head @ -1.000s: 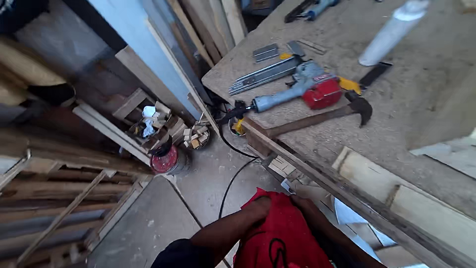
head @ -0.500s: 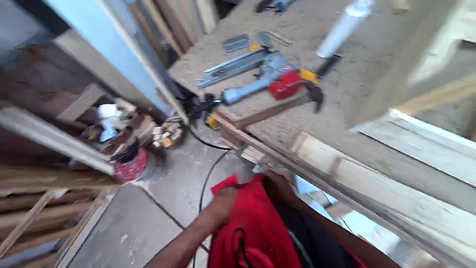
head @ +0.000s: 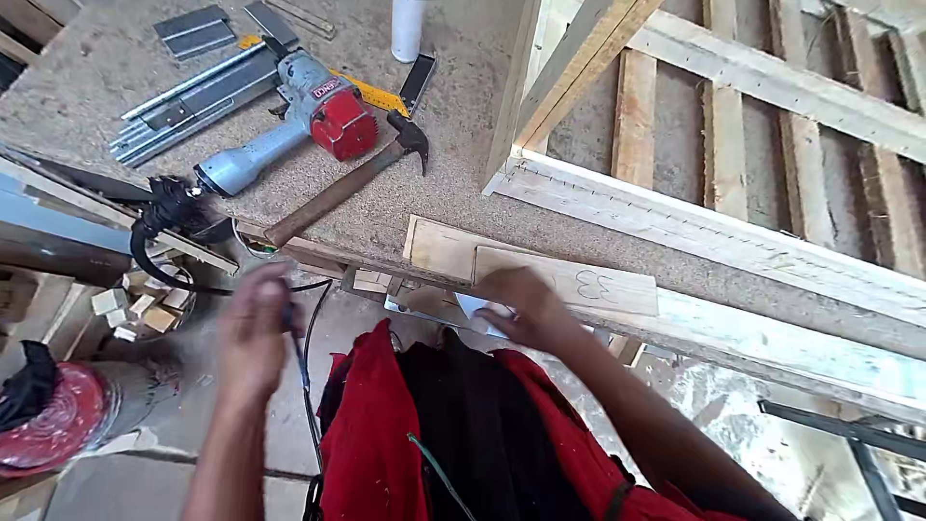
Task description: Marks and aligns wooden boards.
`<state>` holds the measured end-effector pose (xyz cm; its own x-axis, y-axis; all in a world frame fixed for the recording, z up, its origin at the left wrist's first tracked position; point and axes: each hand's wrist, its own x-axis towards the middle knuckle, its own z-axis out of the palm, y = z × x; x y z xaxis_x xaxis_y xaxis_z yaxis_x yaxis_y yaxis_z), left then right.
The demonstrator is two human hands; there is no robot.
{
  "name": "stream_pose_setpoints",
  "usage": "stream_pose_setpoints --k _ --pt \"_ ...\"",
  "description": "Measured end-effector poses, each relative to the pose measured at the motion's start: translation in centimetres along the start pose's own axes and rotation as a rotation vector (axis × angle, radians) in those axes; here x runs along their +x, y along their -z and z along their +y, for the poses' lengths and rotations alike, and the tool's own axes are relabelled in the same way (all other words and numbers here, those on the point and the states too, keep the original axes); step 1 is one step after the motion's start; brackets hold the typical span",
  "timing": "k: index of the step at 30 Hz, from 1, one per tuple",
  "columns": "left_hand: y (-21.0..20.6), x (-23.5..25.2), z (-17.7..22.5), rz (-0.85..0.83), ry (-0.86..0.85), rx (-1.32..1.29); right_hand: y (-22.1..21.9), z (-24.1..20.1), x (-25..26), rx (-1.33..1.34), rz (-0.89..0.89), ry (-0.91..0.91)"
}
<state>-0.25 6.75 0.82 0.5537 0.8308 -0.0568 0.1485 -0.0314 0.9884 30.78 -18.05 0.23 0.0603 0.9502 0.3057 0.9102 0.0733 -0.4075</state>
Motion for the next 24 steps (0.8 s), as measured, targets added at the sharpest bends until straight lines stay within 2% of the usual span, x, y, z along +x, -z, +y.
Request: stream_pose_setpoints --k 3,5,8,13,20,24 --pt "-6.5 1.8 -1.9 -0.238 -0.142 0.322 5.1 4.2 -1.9 -0.201 -0.144 -0.277" --pt "-9.4 3.4 -3.2 -0.325 -0.215 0.492 5.4 6.4 -3.7 -0.252 -0.243 -0.413" --pt "-11.3 6.0 -3.7 -0.365 -0.234 0.653 4.3 7.7 -4.9 -0.29 -0.242 -0.44" --pt "-11.4 8.2 -4.4 -0.292 -0.298 0.593 4.1 8.2 -4.7 -0.25 -0.166 -0.432" --pt "-11.7 8.2 -6.7 -0.21 -0.312 0.343 4.1 7.5 -3.4 -0.227 -0.19 -0.509" --pt "-11.4 8.4 -6.9 -0.211 -0.34 0.317 4.1 7.0 -2.5 -0.205 -0.214 -0.545"
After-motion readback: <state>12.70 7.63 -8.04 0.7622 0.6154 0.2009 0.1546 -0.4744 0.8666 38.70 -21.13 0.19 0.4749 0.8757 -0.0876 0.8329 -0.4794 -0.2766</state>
